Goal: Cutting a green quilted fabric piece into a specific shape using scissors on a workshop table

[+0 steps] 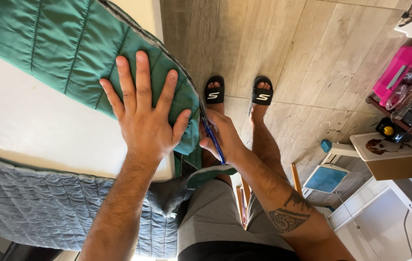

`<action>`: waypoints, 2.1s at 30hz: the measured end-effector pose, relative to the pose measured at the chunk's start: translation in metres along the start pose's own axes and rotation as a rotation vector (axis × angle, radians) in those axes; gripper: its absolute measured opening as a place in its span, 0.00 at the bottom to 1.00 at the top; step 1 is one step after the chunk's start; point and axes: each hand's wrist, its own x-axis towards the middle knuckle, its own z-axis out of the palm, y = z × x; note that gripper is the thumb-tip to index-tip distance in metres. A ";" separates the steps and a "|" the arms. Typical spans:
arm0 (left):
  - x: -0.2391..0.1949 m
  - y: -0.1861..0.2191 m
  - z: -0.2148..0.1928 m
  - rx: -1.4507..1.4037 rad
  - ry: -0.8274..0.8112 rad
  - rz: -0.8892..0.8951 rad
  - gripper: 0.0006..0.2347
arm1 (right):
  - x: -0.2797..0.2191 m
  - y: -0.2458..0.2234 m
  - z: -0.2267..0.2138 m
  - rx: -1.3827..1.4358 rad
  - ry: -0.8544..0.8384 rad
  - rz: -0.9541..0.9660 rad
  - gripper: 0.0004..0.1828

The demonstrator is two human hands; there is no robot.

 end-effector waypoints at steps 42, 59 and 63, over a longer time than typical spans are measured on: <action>-0.001 -0.005 0.002 0.017 -0.049 -0.011 0.28 | 0.028 0.011 -0.021 -0.194 -0.043 -0.058 0.48; -0.001 -0.007 0.004 0.025 -0.048 -0.007 0.28 | 0.026 0.017 -0.023 -0.244 -0.010 -0.110 0.37; -0.002 -0.008 0.003 0.014 -0.060 -0.003 0.28 | 0.039 -0.007 -0.032 -0.168 -0.116 -0.046 0.46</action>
